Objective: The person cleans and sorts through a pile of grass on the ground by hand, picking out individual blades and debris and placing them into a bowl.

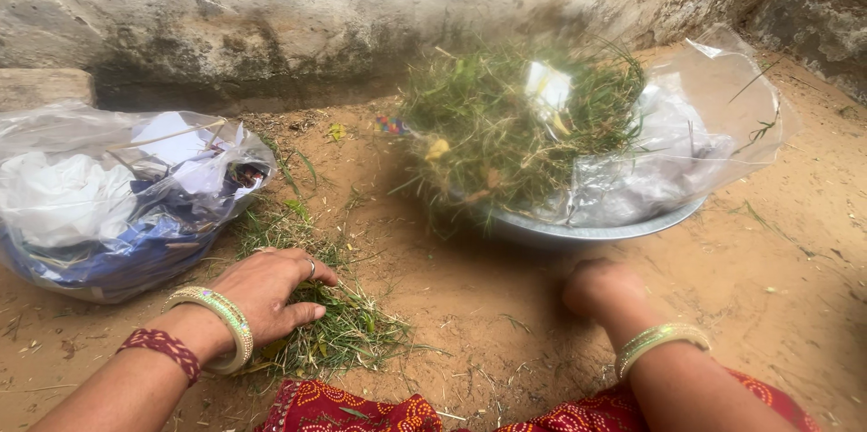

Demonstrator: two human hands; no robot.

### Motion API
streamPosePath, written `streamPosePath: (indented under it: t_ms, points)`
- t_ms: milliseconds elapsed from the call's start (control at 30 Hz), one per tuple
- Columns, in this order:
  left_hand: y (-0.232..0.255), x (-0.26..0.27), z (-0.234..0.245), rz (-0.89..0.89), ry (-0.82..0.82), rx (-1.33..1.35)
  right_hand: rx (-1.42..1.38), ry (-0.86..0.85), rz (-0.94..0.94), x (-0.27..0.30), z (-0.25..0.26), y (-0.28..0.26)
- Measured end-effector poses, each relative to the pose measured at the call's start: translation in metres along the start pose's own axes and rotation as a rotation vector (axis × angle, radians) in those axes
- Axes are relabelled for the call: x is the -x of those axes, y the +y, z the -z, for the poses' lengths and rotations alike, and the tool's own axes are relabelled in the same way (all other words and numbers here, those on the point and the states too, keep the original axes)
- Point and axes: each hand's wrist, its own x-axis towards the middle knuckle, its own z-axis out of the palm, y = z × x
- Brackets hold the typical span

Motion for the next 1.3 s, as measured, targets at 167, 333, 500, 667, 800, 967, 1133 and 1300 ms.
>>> streamPosePath:
  t_ms: [167, 333, 500, 667, 800, 967, 1133, 1300]
  points:
    - [-0.003, -0.001, -0.003, 0.005, -0.007, -0.044, -0.272, -0.186, 0.214, 0.010, -0.002, -0.041]
    - [-0.009, 0.006, -0.006, -0.024, 0.004, -0.031, -0.454, -0.046, 0.326, 0.015, -0.025, -0.092]
    - [-0.008, 0.006, -0.003, 0.010, 0.010, -0.032, -0.465, 0.022, 0.308, 0.020, -0.013, -0.087]
    - [-0.006, 0.005, -0.006, 0.008, 0.009, -0.002, -0.488, 0.145, 0.381, 0.041, -0.011, -0.105]
    - [-0.014, 0.004, -0.011, -0.042, 0.049, 0.019, -0.460, 0.211, 0.505, 0.057, -0.002, -0.119]
    - [-0.022, 0.003, -0.011, -0.067, 0.152, 0.069, -1.067, -0.215, 0.795, 0.069, 0.011, -0.150]
    - [-0.024, 0.003, 0.003, -0.077, 0.288, 0.158, -0.710, -0.011, 0.766, 0.047, 0.010, -0.159]
    - [-0.024, -0.002, 0.012, 0.081, 0.181, 0.274, -0.401, -0.270, 0.926, -0.016, -0.043, -0.149]
